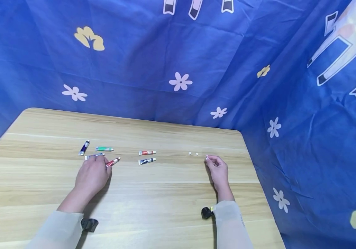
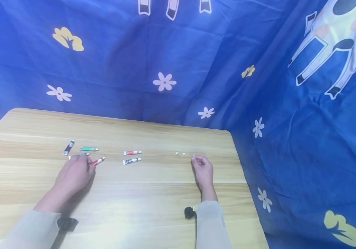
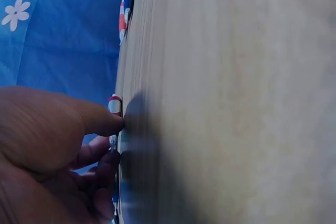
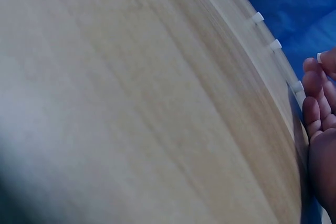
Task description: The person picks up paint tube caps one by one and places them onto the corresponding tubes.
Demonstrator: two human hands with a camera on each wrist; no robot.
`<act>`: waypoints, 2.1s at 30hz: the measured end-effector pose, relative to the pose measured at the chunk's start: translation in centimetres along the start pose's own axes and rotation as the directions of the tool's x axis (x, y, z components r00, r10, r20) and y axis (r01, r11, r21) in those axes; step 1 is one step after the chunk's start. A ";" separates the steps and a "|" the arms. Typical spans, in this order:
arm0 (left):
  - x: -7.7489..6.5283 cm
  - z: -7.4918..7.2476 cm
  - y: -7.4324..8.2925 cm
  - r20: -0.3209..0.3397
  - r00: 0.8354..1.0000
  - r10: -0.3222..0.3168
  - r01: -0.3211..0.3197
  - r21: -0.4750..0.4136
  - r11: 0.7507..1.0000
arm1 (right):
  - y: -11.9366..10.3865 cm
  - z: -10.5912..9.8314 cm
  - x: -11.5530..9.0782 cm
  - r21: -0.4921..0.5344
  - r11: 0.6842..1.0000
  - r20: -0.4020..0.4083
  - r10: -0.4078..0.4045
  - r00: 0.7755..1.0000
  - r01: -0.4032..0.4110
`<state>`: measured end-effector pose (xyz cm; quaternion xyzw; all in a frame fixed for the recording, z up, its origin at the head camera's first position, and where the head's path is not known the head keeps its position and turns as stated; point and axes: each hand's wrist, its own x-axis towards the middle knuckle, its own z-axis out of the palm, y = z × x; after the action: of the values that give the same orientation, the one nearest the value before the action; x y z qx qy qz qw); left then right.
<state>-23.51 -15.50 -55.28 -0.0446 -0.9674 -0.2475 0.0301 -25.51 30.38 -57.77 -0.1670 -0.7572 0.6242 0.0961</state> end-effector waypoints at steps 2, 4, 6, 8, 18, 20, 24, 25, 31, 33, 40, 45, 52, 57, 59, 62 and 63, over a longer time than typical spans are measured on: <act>0.0 -0.1 -0.1 0.006 1.000 0.001 -0.001 -0.004 1.000 | -0.1 0.1 0.0 0.012 1.000 0.001 -0.004 1.000 0.004; 0.1 -0.4 -0.2 0.015 1.000 0.000 0.000 -0.011 1.000 | -0.2 0.1 0.0 0.015 1.000 -0.001 -0.010 1.000 0.010; 0.1 -0.6 -0.3 0.020 1.000 -0.002 0.002 -0.022 1.000 | -0.2 0.1 0.0 0.008 1.000 -0.002 -0.013 1.000 0.013; -0.1 -0.7 -0.4 0.030 1.000 -0.008 0.009 -0.036 0.999 | -0.2 0.0 0.0 0.004 1.000 -0.007 -0.011 1.000 0.011; -1.7 -0.9 -0.4 0.056 0.994 -0.097 0.104 -0.142 0.984 | 0.1 -0.2 -0.5 0.046 0.999 -0.035 0.030 0.999 -0.028; -2.0 -0.9 -0.4 0.036 0.995 -0.096 0.101 -0.171 0.980 | 0.0 -0.2 -0.5 0.087 0.996 -0.048 0.019 0.999 -0.015; -2.6 -1.3 -0.5 -0.001 0.995 -0.102 0.099 -0.215 0.971 | 0.2 -0.6 -0.5 0.221 0.975 -0.053 0.002 0.999 0.010; -2.8 -1.4 -0.5 -0.007 0.994 -0.108 0.103 -0.222 0.969 | 0.4 -0.6 -0.5 0.259 0.966 -0.051 0.000 0.999 0.014; -4.0 -2.2 -0.1 -0.008 0.990 -0.141 0.134 -0.265 0.955 | 1.0 -1.2 -0.3 0.455 0.889 -0.029 -0.028 0.999 0.038; -4.2 -2.3 0.1 -0.008 0.988 -0.152 0.143 -0.283 0.948 | 1.0 -1.4 -0.5 0.488 0.872 -0.027 -0.038 0.999 0.046; -4.4 -2.4 0.0 0.023 0.982 -0.187 0.184 -0.329 0.926 | 0.8 -1.6 -0.7 0.544 0.839 -0.040 0.000 0.999 0.021; -4.6 -2.6 0.3 0.058 0.979 -0.194 0.202 -0.341 0.918 | 1.0 -2.1 -0.8 0.596 0.803 -0.038 0.038 0.999 -0.008; -5.1 -2.6 1.4 0.114 0.973 -0.200 0.227 -0.353 0.907 | 0.9 -2.1 -1.6 0.656 0.754 -0.007 0.052 0.999 -0.035; -5.2 -2.4 2.1 0.102 0.976 -0.194 0.218 -0.373 0.902 | 0.4 -1.9 -2.1 0.694 0.719 -0.007 0.066 0.998 -0.042; -5.2 -2.3 2.3 0.110 0.975 -0.192 0.220 -0.386 0.896 | 0.3 -1.7 -2.3 0.709 0.704 -0.010 0.074 0.997 -0.045; -5.2 -2.2 2.3 0.135 0.972 -0.190 0.229 -0.410 0.883 | 0.1 -1.3 -2.6 0.711 0.701 -0.018 0.082 0.996 -0.045; -5.2 -2.2 2.3 0.143 0.972 -0.188 0.231 -0.415 0.880 | 0.0 -1.2 -2.8 0.712 0.700 -0.018 0.082 0.996 -0.045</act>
<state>-18.03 -14.89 -52.67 0.0426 -0.8887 -0.4532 -0.0550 -22.51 30.43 -57.36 -0.1582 -0.4491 0.8665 0.1496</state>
